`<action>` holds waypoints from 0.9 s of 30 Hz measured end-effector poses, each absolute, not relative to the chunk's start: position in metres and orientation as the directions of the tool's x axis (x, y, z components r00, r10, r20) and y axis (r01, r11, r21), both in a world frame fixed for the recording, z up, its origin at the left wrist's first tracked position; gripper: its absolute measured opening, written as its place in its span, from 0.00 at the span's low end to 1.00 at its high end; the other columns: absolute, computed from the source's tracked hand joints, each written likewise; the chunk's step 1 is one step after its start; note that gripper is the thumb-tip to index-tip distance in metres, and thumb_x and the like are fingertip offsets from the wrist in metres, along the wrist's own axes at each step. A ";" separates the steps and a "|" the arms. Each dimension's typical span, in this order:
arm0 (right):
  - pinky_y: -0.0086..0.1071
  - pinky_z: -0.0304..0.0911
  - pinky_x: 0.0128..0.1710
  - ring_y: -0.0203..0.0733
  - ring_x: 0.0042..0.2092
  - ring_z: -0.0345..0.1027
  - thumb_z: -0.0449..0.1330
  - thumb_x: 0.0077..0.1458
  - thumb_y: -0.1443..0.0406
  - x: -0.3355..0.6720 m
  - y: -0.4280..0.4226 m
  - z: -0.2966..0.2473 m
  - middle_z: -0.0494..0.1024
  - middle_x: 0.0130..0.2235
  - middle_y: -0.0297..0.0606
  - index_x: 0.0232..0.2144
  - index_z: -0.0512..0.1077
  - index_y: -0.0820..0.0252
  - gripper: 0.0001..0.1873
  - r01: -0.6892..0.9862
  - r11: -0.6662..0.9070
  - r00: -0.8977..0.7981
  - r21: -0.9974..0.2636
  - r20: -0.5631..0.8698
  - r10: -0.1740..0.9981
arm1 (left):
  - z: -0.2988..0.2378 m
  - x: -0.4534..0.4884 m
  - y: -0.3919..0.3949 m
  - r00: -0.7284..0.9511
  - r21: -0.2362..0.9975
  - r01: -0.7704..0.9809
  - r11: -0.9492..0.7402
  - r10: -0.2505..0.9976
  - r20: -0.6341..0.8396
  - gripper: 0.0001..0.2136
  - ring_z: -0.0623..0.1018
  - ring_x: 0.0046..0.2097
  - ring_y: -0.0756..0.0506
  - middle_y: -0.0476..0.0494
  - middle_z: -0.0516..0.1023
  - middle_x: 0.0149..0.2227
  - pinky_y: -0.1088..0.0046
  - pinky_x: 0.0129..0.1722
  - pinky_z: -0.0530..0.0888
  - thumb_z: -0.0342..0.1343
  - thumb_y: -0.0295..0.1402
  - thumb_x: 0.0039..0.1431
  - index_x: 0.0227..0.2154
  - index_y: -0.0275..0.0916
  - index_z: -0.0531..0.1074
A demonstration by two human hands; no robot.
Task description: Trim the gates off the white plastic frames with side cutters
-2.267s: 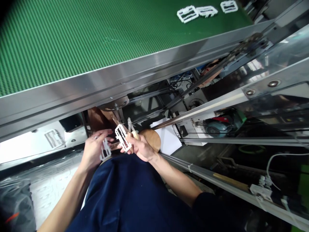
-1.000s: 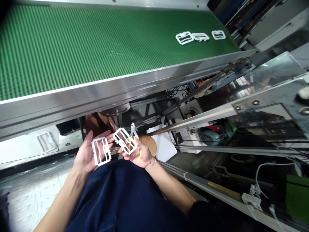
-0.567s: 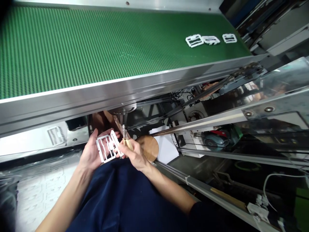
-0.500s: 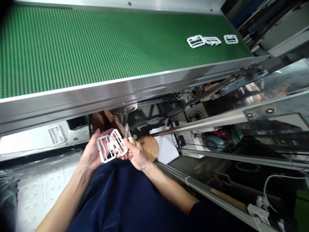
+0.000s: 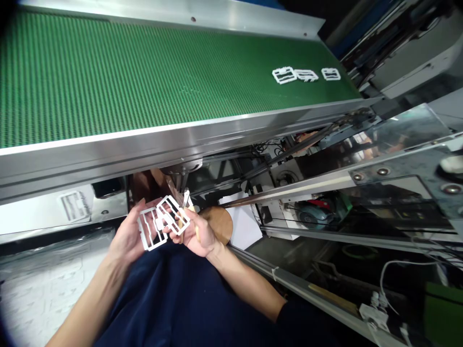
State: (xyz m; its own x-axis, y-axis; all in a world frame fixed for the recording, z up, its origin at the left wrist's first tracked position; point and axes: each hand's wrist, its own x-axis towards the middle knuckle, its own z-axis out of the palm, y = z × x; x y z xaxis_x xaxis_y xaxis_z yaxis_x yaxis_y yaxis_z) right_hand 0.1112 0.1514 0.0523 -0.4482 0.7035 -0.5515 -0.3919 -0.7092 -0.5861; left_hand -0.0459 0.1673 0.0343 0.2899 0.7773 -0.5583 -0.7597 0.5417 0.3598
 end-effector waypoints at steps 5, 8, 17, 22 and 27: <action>0.32 0.60 0.36 0.39 0.35 0.67 0.61 0.46 0.52 0.087 0.146 0.059 0.73 0.34 0.36 0.40 0.65 0.57 0.22 0.452 -0.222 -0.139 -0.864 -0.313 0.939 | 0.032 -0.039 0.165 0.104 0.385 -0.819 0.426 0.770 -0.630 0.14 0.78 0.32 0.45 0.40 0.77 0.30 0.69 0.33 0.77 0.50 0.39 0.60 0.38 0.31 0.72; 0.36 0.60 0.41 0.44 0.42 0.67 0.58 0.49 0.53 0.069 0.143 0.051 0.74 0.40 0.38 0.43 0.65 0.55 0.20 0.673 -0.075 -0.204 -0.736 -0.282 0.937 | 0.024 -0.040 0.163 0.031 0.391 -0.843 0.368 0.761 -0.648 0.14 0.77 0.30 0.47 0.43 0.76 0.29 0.73 0.30 0.76 0.54 0.40 0.58 0.38 0.32 0.72; 0.40 0.62 0.36 0.50 0.37 0.70 0.61 0.45 0.53 0.024 0.158 0.016 0.76 0.35 0.39 0.40 0.66 0.53 0.20 0.701 -0.069 -0.327 -0.709 -0.406 0.853 | 0.004 -0.077 0.128 -0.282 0.486 -0.869 0.088 0.719 -0.636 0.15 0.73 0.49 0.43 0.40 0.75 0.46 0.74 0.45 0.71 0.58 0.38 0.55 0.44 0.38 0.71; 0.38 0.63 0.41 0.47 0.41 0.71 0.58 0.49 0.57 -0.020 0.166 0.007 0.75 0.39 0.40 0.42 0.65 0.56 0.18 0.697 0.070 -0.510 -0.714 -0.425 0.747 | -0.022 -0.096 0.097 -0.510 0.746 -0.652 0.133 0.652 -0.561 0.16 0.74 0.47 0.39 0.38 0.76 0.45 0.69 0.46 0.70 0.58 0.37 0.54 0.44 0.37 0.72; 0.35 0.62 0.48 0.44 0.48 0.67 0.58 0.50 0.55 -0.061 0.177 0.008 0.73 0.46 0.41 0.46 0.64 0.59 0.23 0.687 0.141 -0.602 -0.712 -0.450 0.659 | -0.050 -0.183 0.105 -0.757 0.900 -0.391 0.190 0.490 -0.432 0.22 0.77 0.39 0.39 0.35 0.76 0.41 0.65 0.37 0.73 0.51 0.44 0.56 0.47 0.33 0.68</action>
